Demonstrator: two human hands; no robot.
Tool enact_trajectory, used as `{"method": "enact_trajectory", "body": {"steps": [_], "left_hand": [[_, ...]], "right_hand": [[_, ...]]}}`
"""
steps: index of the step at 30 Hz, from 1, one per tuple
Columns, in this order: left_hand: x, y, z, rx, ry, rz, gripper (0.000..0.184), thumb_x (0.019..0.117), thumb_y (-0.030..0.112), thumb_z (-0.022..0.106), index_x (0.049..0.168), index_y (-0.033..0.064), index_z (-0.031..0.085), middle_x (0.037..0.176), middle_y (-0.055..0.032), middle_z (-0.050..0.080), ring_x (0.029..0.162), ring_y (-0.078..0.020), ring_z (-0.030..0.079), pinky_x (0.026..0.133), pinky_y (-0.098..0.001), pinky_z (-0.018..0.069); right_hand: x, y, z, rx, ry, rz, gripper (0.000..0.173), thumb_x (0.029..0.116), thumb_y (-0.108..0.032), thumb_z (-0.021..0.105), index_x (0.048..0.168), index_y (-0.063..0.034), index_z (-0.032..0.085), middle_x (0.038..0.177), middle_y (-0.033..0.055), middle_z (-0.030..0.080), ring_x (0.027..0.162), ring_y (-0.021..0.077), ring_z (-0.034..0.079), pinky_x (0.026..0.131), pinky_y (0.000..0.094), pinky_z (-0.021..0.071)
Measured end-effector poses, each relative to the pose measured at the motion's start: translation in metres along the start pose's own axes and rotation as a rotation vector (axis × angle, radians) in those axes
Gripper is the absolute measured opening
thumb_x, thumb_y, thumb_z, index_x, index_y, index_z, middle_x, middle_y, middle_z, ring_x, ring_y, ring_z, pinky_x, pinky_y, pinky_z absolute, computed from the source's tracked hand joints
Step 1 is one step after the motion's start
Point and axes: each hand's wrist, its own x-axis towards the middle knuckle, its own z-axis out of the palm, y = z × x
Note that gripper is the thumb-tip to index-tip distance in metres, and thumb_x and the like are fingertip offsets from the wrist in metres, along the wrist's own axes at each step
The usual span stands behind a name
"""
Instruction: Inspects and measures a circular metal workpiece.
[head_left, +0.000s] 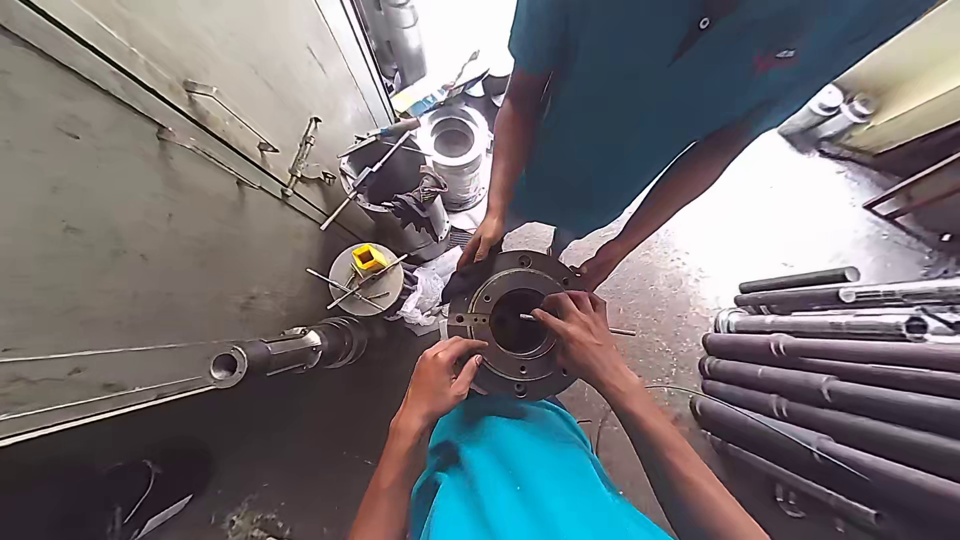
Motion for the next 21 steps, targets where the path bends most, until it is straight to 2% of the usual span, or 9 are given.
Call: {"method": "enact_trajectory", "body": {"steps": [3, 6, 9, 12, 13, 15, 18, 20, 21], "left_hand": [[0.012, 0.007, 0.006, -0.046, 0.026, 0.048, 0.029, 0.1019, 0.026, 0.054, 0.117, 0.013, 0.076, 0.106, -0.0021, 0.075, 0.092, -0.009, 0.07, 0.084, -0.0286, 0.0581], [0.032, 0.021, 0.016, -0.032, 0.111, 0.108, 0.027, 0.0994, 0.017, 0.055, 0.114, 0.0119, 0.077, 0.108, -0.0032, 0.076, 0.099, -0.0135, 0.071, 0.09, -0.0343, 0.0588], [0.073, 0.048, 0.035, 0.136, 0.094, 0.293, 0.036, 0.0958, 0.006, 0.055, 0.124, 0.019, 0.074, 0.129, -0.0005, 0.069, 0.123, -0.0215, 0.062, 0.1, -0.0455, 0.0543], [0.116, 0.071, 0.051, 0.427, -0.028, 0.43, 0.056, 0.0826, 0.007, 0.069, 0.135, 0.027, 0.066, 0.148, -0.0005, 0.057, 0.139, -0.0277, 0.05, 0.102, -0.0521, 0.0483], [0.12, 0.075, 0.053, 0.505, -0.075, 0.397, 0.05, 0.0801, 0.01, 0.073, 0.128, 0.0242, 0.07, 0.139, -0.001, 0.063, 0.133, -0.0275, 0.055, 0.099, -0.0535, 0.0485], [0.108, 0.088, 0.047, 0.594, -0.23, 0.238, 0.024, 0.0853, 0.015, 0.07, 0.109, 0.0119, 0.074, 0.105, -0.0075, 0.074, 0.103, -0.0293, 0.068, 0.093, -0.0559, 0.0492], [0.057, 0.107, 0.04, 0.5, -0.548, 0.041, 0.043, 0.0967, 0.023, 0.053, 0.134, 0.0039, 0.062, 0.095, -0.0171, 0.074, 0.092, -0.0364, 0.072, 0.085, -0.0571, 0.0537], [0.03, 0.102, 0.039, 0.361, -0.589, 0.017, 0.041, 0.0994, 0.03, 0.049, 0.131, 0.0084, 0.064, 0.099, -0.0144, 0.074, 0.094, -0.0341, 0.072, 0.079, -0.0561, 0.0558], [0.021, 0.094, 0.039, 0.302, -0.505, 0.035, 0.038, 0.0996, 0.03, 0.051, 0.126, 0.011, 0.07, 0.105, -0.0116, 0.075, 0.099, -0.0311, 0.073, 0.083, -0.0546, 0.0569]], "right_hand": [[-0.008, 0.006, 0.003, 0.037, 0.022, -0.112, 0.039, 0.0868, -0.003, 0.067, 0.113, -0.0304, 0.076, 0.117, 0.0041, 0.069, 0.121, 0.0345, 0.057, 0.103, 0.0623, 0.0386], [-0.036, 0.015, 0.001, 0.061, 0.054, -0.22, 0.023, 0.0928, -0.009, 0.065, 0.101, -0.0275, 0.077, 0.13, 0.0017, 0.068, 0.131, 0.0316, 0.055, 0.111, 0.0635, 0.0344], [-0.077, 0.026, -0.007, 0.09, 0.058, -0.166, 0.028, 0.0902, -0.007, 0.059, 0.1, -0.027, 0.075, 0.141, 0.0032, 0.063, 0.138, 0.0331, 0.05, 0.112, 0.0641, 0.0341], [-0.103, 0.045, -0.016, 0.031, 0.131, -0.002, 0.029, 0.0912, -0.017, 0.054, 0.098, -0.0334, 0.077, 0.142, 0.0071, 0.062, 0.137, 0.0399, 0.05, 0.107, 0.0648, 0.0369], [-0.104, 0.049, -0.019, -0.007, 0.148, 0.069, 0.03, 0.0913, -0.018, 0.053, 0.096, -0.0339, 0.078, 0.143, 0.007, 0.062, 0.137, 0.0419, 0.049, 0.105, 0.0643, 0.0372], [-0.091, 0.051, -0.019, -0.059, 0.174, 0.227, 0.032, 0.0889, -0.017, 0.053, 0.099, -0.0314, 0.081, 0.146, 0.0066, 0.06, 0.139, 0.0441, 0.046, 0.102, 0.0662, 0.0379], [-0.051, 0.04, -0.016, 0.007, 0.192, 0.441, 0.035, 0.088, -0.022, 0.051, 0.111, -0.0213, 0.078, 0.154, 0.0123, 0.051, 0.144, 0.0458, 0.038, 0.103, 0.0712, 0.0358], [-0.017, 0.03, -0.014, 0.115, 0.179, 0.494, 0.04, 0.0965, -0.038, 0.048, 0.113, -0.0151, 0.076, 0.153, 0.0158, 0.049, 0.144, 0.0447, 0.038, 0.106, 0.0695, 0.0364], [-0.002, 0.023, -0.015, 0.152, 0.143, 0.487, 0.045, 0.0996, -0.045, 0.048, 0.113, -0.0116, 0.075, 0.15, 0.0169, 0.051, 0.142, 0.0444, 0.041, 0.104, 0.069, 0.0385]]}}
